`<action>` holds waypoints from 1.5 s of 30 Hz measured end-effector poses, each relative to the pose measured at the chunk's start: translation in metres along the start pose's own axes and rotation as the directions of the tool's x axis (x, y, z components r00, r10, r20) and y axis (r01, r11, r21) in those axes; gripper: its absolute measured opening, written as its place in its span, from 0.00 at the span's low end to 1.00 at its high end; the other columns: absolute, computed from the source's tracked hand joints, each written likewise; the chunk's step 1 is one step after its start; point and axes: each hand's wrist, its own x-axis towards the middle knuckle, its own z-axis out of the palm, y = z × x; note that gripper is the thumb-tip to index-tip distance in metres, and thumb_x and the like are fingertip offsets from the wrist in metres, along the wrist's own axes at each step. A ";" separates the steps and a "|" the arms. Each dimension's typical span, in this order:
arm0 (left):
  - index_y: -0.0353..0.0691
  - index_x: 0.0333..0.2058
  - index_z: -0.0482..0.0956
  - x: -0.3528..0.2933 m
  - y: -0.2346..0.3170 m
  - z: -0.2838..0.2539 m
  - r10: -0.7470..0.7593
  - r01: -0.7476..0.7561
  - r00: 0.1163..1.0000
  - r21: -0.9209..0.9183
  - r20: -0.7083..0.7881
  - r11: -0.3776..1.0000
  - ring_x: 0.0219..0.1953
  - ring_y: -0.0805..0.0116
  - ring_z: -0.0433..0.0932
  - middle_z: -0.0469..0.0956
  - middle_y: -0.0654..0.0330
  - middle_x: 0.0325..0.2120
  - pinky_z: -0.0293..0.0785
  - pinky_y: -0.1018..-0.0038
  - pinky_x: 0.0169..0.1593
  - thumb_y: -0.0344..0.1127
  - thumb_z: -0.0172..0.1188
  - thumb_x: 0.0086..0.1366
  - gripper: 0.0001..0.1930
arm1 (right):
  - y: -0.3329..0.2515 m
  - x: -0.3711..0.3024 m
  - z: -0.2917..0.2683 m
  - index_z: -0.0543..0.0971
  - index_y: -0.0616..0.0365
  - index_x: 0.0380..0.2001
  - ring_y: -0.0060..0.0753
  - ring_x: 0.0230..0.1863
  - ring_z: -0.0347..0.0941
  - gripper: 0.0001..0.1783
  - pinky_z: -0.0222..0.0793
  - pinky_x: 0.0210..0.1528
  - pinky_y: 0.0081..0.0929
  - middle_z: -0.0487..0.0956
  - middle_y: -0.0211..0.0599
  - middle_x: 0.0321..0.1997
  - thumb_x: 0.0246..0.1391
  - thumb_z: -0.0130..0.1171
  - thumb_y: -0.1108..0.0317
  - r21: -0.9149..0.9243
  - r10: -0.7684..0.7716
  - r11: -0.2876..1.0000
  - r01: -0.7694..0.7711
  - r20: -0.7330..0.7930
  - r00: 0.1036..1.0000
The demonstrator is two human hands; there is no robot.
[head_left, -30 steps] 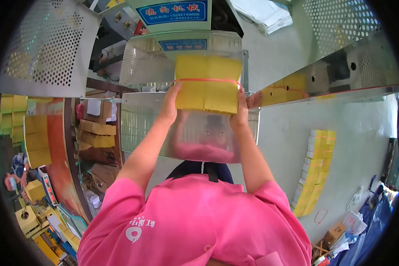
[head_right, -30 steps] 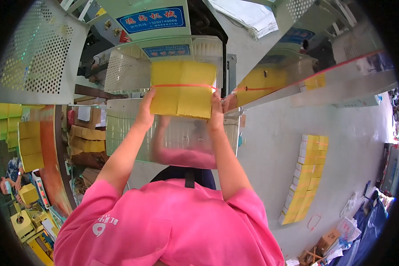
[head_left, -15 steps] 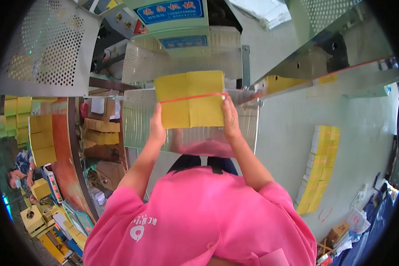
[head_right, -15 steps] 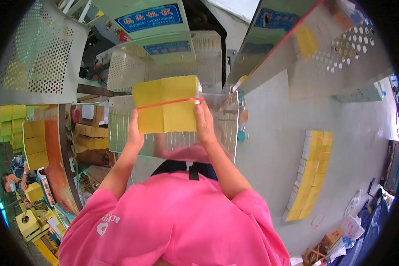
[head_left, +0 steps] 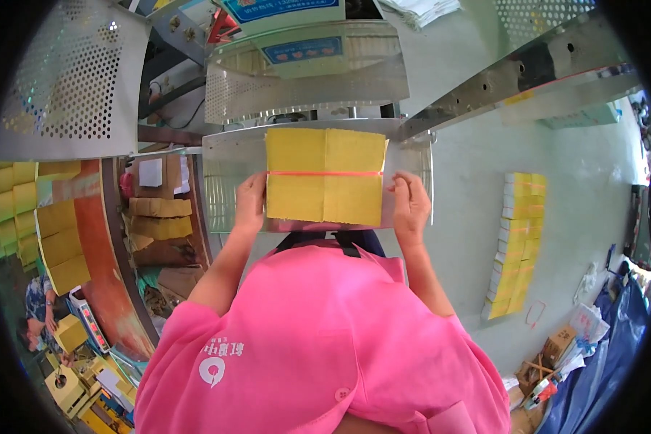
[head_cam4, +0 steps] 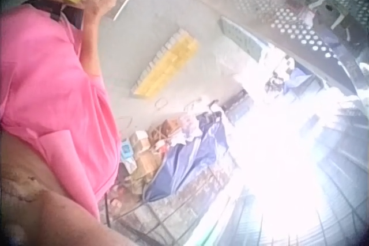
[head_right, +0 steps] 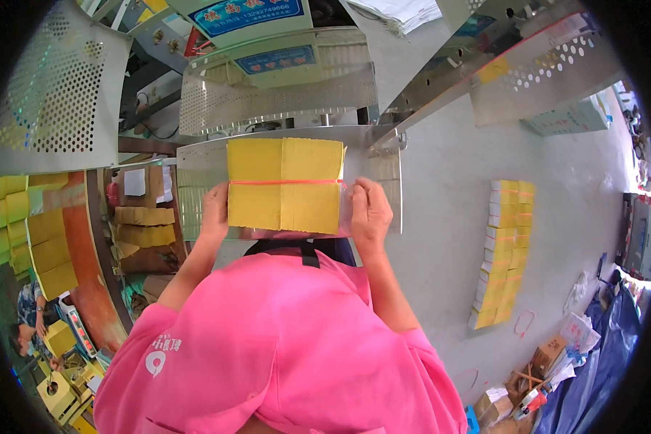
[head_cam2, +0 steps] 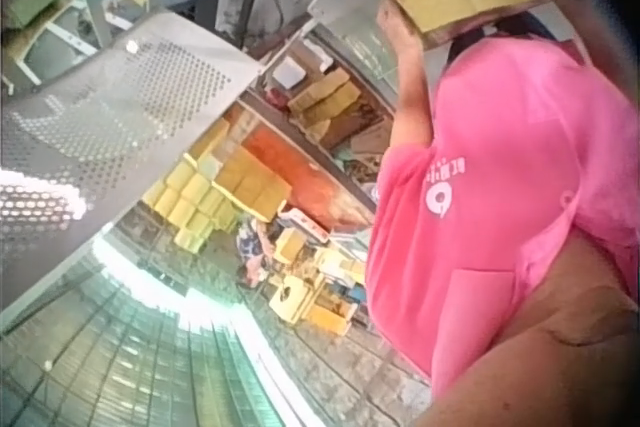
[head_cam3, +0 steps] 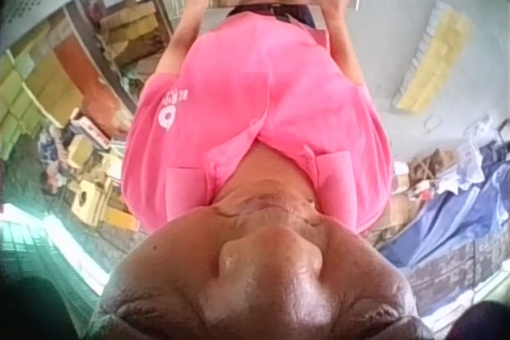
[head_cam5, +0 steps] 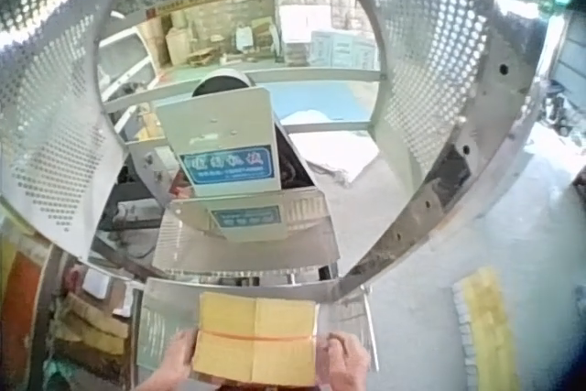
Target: Weighing stacks of yellow paper, applying a top sheet, binding with rubber bands, and stacking the finished bundles.
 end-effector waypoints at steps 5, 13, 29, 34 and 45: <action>0.31 0.35 0.80 0.016 -0.041 0.013 -0.245 0.216 0.966 -0.269 -0.078 0.939 0.29 0.78 0.72 0.79 0.63 0.27 0.69 0.75 0.32 0.37 0.53 0.68 0.13 | -0.010 0.009 0.008 0.79 0.61 0.40 0.33 0.31 0.78 0.08 0.73 0.36 0.27 0.81 0.40 0.31 0.56 0.55 0.78 -0.163 -0.199 0.961 0.224 0.156 0.968; 0.34 0.53 0.72 0.004 -0.013 0.027 -0.434 0.438 0.892 -0.484 0.128 0.758 0.43 0.70 0.80 0.78 0.59 0.44 0.77 0.74 0.44 0.33 0.47 0.72 0.15 | -0.005 0.018 0.010 0.78 0.61 0.36 0.48 0.32 0.78 0.06 0.72 0.33 0.34 0.79 0.49 0.31 0.55 0.56 0.79 -0.317 -0.303 0.877 0.361 0.218 0.928; 0.36 0.61 0.66 0.016 0.026 0.015 -0.202 0.223 0.975 -0.374 0.093 0.900 0.54 0.66 0.72 0.71 0.54 0.54 0.69 0.72 0.55 0.44 0.44 0.74 0.23 | 0.000 0.006 -0.011 0.79 0.60 0.36 0.43 0.41 0.80 0.07 0.76 0.40 0.31 0.78 0.48 0.51 0.52 0.58 0.79 -0.225 -0.323 0.899 0.376 0.239 0.916; 0.39 0.68 0.55 0.024 0.059 -0.010 -0.109 0.280 0.915 -0.417 0.389 0.865 0.65 0.61 0.62 0.62 0.52 0.65 0.58 0.69 0.66 0.37 0.40 0.73 0.27 | 0.023 0.011 -0.015 0.73 0.66 0.47 0.25 0.46 0.76 0.11 0.71 0.49 0.23 0.76 0.39 0.54 0.64 0.49 0.73 0.036 0.158 0.985 -0.171 0.226 0.961; 0.35 0.65 0.59 0.023 0.054 -0.015 0.298 -0.399 0.876 0.221 0.380 0.890 0.54 0.49 0.76 0.73 0.40 0.52 0.74 0.64 0.51 0.20 0.48 0.64 0.29 | 0.006 0.016 0.026 0.75 0.61 0.55 0.28 0.53 0.72 0.20 0.65 0.57 0.24 0.79 0.38 0.51 0.68 0.44 0.61 0.161 0.292 0.935 -0.316 0.154 0.944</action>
